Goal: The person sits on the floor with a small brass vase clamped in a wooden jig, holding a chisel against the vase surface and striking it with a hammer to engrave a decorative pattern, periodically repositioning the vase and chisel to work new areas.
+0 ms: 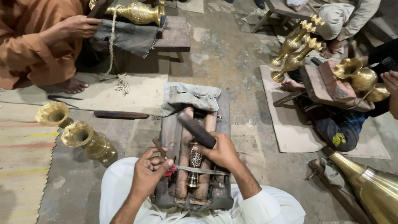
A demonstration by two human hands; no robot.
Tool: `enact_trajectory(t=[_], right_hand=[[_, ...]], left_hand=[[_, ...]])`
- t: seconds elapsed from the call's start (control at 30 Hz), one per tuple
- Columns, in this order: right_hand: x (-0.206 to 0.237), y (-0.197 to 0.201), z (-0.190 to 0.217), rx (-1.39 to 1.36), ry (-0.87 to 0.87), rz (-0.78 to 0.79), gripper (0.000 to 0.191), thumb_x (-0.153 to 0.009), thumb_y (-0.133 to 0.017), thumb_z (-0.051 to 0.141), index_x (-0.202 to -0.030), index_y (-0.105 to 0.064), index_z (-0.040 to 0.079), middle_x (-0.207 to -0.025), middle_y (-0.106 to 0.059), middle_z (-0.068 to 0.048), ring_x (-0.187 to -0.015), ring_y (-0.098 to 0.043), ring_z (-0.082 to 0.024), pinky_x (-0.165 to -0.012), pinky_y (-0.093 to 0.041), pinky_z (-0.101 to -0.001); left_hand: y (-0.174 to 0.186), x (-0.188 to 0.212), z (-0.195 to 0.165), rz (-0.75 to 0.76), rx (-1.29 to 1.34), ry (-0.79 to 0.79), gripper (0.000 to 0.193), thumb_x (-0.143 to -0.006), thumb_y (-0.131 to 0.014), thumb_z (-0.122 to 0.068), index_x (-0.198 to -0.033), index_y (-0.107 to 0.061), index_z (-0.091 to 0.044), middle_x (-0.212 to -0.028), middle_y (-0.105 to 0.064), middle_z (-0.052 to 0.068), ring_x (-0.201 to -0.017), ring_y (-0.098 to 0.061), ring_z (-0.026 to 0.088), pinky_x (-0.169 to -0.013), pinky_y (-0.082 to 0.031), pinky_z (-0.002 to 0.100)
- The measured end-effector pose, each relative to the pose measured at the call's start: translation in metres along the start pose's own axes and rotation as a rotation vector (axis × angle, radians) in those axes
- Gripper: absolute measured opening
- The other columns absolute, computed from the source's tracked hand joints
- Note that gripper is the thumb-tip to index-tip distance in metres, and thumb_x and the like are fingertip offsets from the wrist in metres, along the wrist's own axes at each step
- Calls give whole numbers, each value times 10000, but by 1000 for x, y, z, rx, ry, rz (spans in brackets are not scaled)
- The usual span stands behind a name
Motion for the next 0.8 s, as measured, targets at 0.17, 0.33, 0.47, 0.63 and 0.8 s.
enact_trajectory(t=[0.17, 0.33, 0.47, 0.63, 0.8], right_hand=[[2, -17, -24, -480, -103, 157, 484, -754, -880, 343, -1154, -767, 96, -713, -634, 31, -591, -568, -55, -520, -475, -270], [8, 7, -51, -567, -140, 29, 397, -797, -861, 252, -1116, -761, 38, -746, -697, -4, -598, -621, -96, -538, -505, -257], [23, 49, -63, -644, -97, -65, 416, -848, -855, 181, -1180, -708, -21, -858, -693, -31, -747, -643, -113, -676, -529, -273], [61, 53, -91, -766, -356, 40, 450, -867, -699, 244, -1291, -638, 105, -894, -780, -91, -770, -712, -150, -732, -572, -283], [79, 53, -109, -552, -256, 23, 472, -842, -803, 185, -1266, -669, 26, -899, -740, -121, -764, -674, -141, -718, -556, -300]], left_hand=[[5, -10, -3, 8, -74, 116, 438, -845, -743, 36, -1256, -597, -8, -800, -776, 99, -734, -716, 102, -636, -567, 232], [-15, -37, -30, 69, -299, 67, 460, -816, -783, -7, -1256, -651, -25, -835, -773, 115, -738, -735, 122, -638, -602, 253], [-48, -63, -58, 195, -444, -46, 498, -818, -810, -79, -1283, -640, -26, -962, -780, 128, -850, -771, 141, -748, -645, 274], [-105, -76, -84, 374, -681, -241, 452, -821, -837, -152, -1229, -663, -62, -981, -812, 137, -890, -806, 210, -770, -646, 351], [-141, -73, -97, 506, -907, -472, 440, -823, -832, -148, -1215, -639, -89, -950, -790, 158, -897, -770, 326, -749, -605, 426]])
Point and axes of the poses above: each hand's wrist, its own x-axis away from the middle knuckle, its own y-axis out of the back of the hand, z = x × y, the point moved 8 cm from there along -x, towards the middle knuckle
